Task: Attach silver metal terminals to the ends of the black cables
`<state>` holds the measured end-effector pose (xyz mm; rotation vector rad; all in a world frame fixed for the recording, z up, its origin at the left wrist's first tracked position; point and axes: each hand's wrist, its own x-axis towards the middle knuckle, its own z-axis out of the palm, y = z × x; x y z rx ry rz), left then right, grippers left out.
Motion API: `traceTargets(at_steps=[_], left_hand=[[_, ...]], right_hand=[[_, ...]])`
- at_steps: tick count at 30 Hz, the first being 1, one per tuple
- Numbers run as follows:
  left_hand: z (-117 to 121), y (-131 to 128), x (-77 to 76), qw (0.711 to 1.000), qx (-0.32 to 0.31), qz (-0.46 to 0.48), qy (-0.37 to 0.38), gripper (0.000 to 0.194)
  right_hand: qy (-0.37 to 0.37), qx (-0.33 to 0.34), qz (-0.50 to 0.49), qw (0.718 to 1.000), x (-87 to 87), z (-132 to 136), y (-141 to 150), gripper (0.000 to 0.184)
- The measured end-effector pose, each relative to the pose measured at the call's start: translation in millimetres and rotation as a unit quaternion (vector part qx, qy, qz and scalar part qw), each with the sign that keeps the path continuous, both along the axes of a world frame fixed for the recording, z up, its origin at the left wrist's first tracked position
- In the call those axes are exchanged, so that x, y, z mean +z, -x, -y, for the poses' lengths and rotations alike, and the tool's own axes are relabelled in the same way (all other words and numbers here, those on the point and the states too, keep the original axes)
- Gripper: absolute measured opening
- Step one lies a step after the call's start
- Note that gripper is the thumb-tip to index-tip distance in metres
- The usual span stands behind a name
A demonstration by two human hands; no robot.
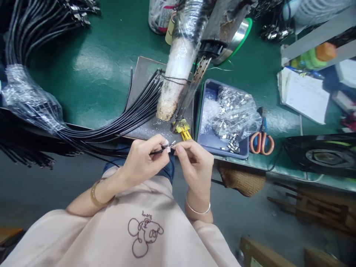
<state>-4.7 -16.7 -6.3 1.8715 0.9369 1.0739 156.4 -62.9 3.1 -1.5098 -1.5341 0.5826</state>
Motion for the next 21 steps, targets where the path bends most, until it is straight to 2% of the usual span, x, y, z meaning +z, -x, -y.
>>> traceTargets(at_steps=[7, 15, 21], left_hand=[[-0.3, -1.0, 0.6, 1.0, 0.006, -0.009, -0.011, 0.016], [1.4, -0.4, 1.6, 1.0, -0.005, -0.005, -0.004, 0.017], [1.7, -0.1, 1.0, 1.0, -0.013, 0.006, 0.002, 0.019]], right_hand=[[0.008, -0.011, 0.015, 1.0, -3.3, 1.0, -1.1, 0.024], [-0.029, -0.022, 0.067, 0.997, -6.4, 1.0, 0.6, 0.024], [-0.035, -0.015, 0.059, 0.998, -6.0, -0.1, 0.3, 0.027]])
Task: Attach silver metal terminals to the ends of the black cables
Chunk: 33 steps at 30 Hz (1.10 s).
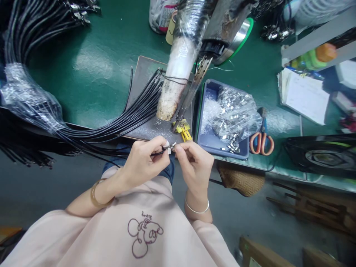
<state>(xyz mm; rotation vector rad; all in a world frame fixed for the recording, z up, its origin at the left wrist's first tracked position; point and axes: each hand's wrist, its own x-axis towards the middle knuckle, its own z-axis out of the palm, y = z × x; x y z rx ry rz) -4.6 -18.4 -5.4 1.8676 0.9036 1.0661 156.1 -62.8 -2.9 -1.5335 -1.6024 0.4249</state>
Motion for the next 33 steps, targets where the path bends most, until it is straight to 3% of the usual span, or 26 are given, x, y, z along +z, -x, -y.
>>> traceTargets(at_steps=[6, 18, 27, 33], left_hand=[[-0.7, 0.8, -0.3, 1.0, 0.001, -0.003, 0.015, 0.019], [0.5, 0.2, 1.1, 1.0, -0.006, 0.008, 0.018, 0.02], [-0.5, 1.0, 0.6, 1.0, -0.006, 0.008, 0.021, 0.02], [-0.5, 2.7, 0.9, 0.995, -0.035, 0.034, 0.087, 0.016]], right_hand=[[0.014, 0.006, -0.017, 1.0, 1.4, 0.0, 0.7, 0.031], [-0.027, -0.016, 0.031, 0.999, -1.9, -0.7, 4.5, 0.038], [-0.016, -0.028, 0.027, 0.999, -2.2, 1.3, 7.4, 0.026], [-0.048, -0.034, 0.027, 0.998, -1.9, 4.7, 2.5, 0.022]])
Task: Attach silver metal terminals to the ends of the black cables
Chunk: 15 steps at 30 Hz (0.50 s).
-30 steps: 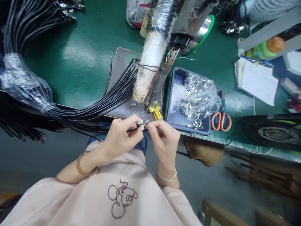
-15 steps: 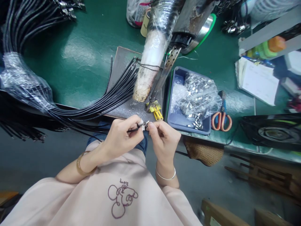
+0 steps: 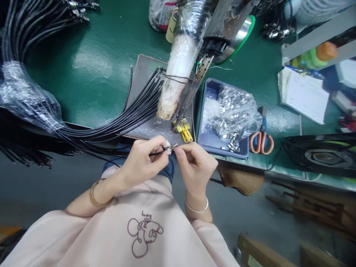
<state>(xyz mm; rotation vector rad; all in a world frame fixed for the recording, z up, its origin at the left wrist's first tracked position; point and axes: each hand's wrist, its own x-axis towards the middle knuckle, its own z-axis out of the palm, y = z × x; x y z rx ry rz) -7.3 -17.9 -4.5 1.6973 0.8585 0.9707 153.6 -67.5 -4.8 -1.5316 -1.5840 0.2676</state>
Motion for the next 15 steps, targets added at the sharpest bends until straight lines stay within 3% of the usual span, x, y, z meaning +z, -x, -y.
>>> traceTargets(at_steps=[6, 15], left_hand=[[-1.9, 2.1, 1.8, 0.999, -0.017, 0.023, 0.036, 0.015], [-1.5, 4.5, -4.6, 1.0, -0.012, 0.005, -0.006, 0.012]], right_hand=[[0.003, 0.032, -0.05, 0.998, 2.5, 3.2, -6.8, 0.001], [0.017, 0.043, -0.017, 0.999, 4.1, -1.2, -3.0, 0.011]])
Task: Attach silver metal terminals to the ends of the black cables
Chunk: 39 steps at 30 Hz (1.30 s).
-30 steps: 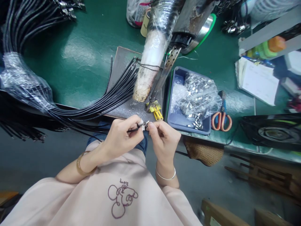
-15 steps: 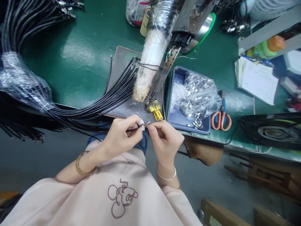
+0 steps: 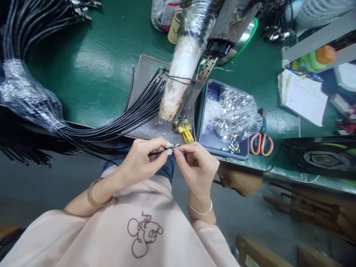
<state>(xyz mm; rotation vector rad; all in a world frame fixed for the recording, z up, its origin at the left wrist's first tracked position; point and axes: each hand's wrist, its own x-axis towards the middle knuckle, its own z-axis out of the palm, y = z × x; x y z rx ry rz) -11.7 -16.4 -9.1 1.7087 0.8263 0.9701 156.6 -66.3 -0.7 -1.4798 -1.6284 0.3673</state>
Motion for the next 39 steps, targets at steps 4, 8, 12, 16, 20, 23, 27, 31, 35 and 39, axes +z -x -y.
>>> traceTargets(at_steps=[4, 8, 12, 16, 20, 23, 27, 31, 35, 39], left_hand=[[0, 4, -2.0, 0.999, 0.01, -0.006, -0.049, 0.012], [0, 6, -4.1, 0.998, 0.005, 0.0, -0.061, 0.015], [-2, 3, -3.4, 0.999, 0.028, 0.027, -0.025, 0.013], [-6, 0, -0.1, 0.997, 0.034, 0.03, 0.068, 0.015], [-10, -1, 3.6, 0.989, 0.019, 0.052, 0.135, 0.018], [-12, 0, 4.7, 0.987, 0.018, 0.056, 0.148, 0.018], [-14, 1, 3.4, 0.99, 0.017, 0.055, 0.126, 0.015], [-15, 1, 3.0, 0.992, 0.008, 0.068, 0.11, 0.01], [-15, 1, 4.9, 0.993, 0.008, 0.068, 0.099, 0.01], [-13, 1, 6.6, 0.996, 0.006, 0.047, 0.079, 0.013]], right_hand=[[0.046, 0.01, -0.039, 0.998, -0.5, -1, -2, 0.016], [0.049, 0.037, -0.045, 0.997, -1.2, -2, -3, 0.016], [-0.037, -0.013, -0.07, 0.997, -3.4, -2, -6, 0.01], [-0.143, -0.06, -0.116, 0.981, -8.4, 1, -8, 0.028], [-0.131, -0.075, -0.03, 0.988, -12.0, 5, -9, 0.023], [-0.136, -0.07, 0.055, 0.987, -8.9, 4, -9, 0.012], [-0.113, -0.03, 0.091, 0.989, -0.8, -1, -7, 0.013], [-0.093, -0.014, 0.097, 0.991, 3.5, -2, -6, 0.014], [-0.076, 0.02, 0.123, 0.989, 4.3, -3, -6, 0.013], [-0.077, 0.023, 0.131, 0.988, 3.5, -4, -5, 0.01]])
